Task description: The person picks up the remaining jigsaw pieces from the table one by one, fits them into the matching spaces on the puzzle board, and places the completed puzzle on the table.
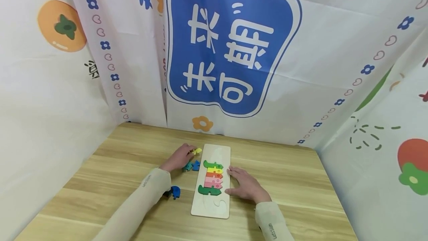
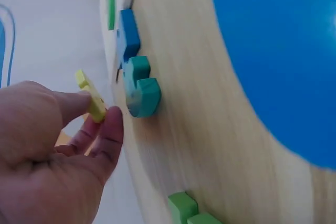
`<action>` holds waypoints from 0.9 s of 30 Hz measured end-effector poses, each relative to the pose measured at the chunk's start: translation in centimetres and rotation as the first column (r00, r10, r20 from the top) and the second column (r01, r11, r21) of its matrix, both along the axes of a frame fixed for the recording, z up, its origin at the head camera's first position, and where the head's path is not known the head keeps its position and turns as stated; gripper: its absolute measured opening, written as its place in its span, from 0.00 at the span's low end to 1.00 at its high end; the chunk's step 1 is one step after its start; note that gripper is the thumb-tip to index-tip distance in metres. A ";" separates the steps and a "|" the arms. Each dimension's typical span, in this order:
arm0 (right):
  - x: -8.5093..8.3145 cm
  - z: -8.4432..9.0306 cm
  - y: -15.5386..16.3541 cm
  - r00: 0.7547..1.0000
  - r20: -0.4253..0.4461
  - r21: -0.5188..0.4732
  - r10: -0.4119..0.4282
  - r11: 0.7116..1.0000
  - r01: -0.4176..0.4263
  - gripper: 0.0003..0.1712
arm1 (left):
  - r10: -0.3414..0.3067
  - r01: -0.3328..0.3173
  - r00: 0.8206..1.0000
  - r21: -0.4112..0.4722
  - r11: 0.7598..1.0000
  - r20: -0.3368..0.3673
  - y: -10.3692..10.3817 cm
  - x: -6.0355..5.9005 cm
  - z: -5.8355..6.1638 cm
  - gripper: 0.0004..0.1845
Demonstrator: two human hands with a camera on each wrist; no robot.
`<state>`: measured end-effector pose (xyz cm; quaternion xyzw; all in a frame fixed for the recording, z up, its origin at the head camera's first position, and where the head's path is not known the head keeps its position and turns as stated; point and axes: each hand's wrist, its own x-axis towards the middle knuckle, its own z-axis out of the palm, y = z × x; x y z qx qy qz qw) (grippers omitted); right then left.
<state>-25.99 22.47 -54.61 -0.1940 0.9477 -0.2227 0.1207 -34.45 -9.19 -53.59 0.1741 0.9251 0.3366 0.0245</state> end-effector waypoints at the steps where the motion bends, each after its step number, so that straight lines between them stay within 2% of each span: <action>1: 0.0 -0.1 0.0 1.000 -0.003 0.001 0.000 1.000 0.000 0.48 | -0.006 0.006 1.000 0.034 0.999 0.000 -0.2 0.1 0.0 0.19; 4: 0.0 -0.1 0.0 1.000 -0.006 -0.001 -0.001 1.000 0.001 0.48 | -0.003 0.004 1.000 0.133 0.991 -0.002 -0.7 0.3 0.2 0.17; 7: 0.1 -0.1 0.0 1.000 0.001 -0.001 -0.004 1.000 0.004 0.48 | 0.015 -0.015 1.000 0.186 0.983 0.001 -1.2 0.6 0.5 0.16; 14: 0.1 0.0 0.1 1.000 0.001 0.003 -0.004 1.000 0.004 0.49 | 0.034 -0.032 0.999 0.218 0.975 -0.004 -2.0 0.9 0.7 0.13; 21: 0.0 -0.1 0.0 1.000 -0.001 -0.008 0.000 1.000 0.000 0.49 | 0.006 -0.018 0.999 0.331 0.944 0.039 -2.5 0.5 0.0 0.09; 27: 0.0 0.1 0.0 1.000 -0.001 -0.008 -0.003 1.000 0.003 0.49 | -0.009 -0.008 0.999 0.305 0.952 0.053 -2.6 0.5 0.0 0.10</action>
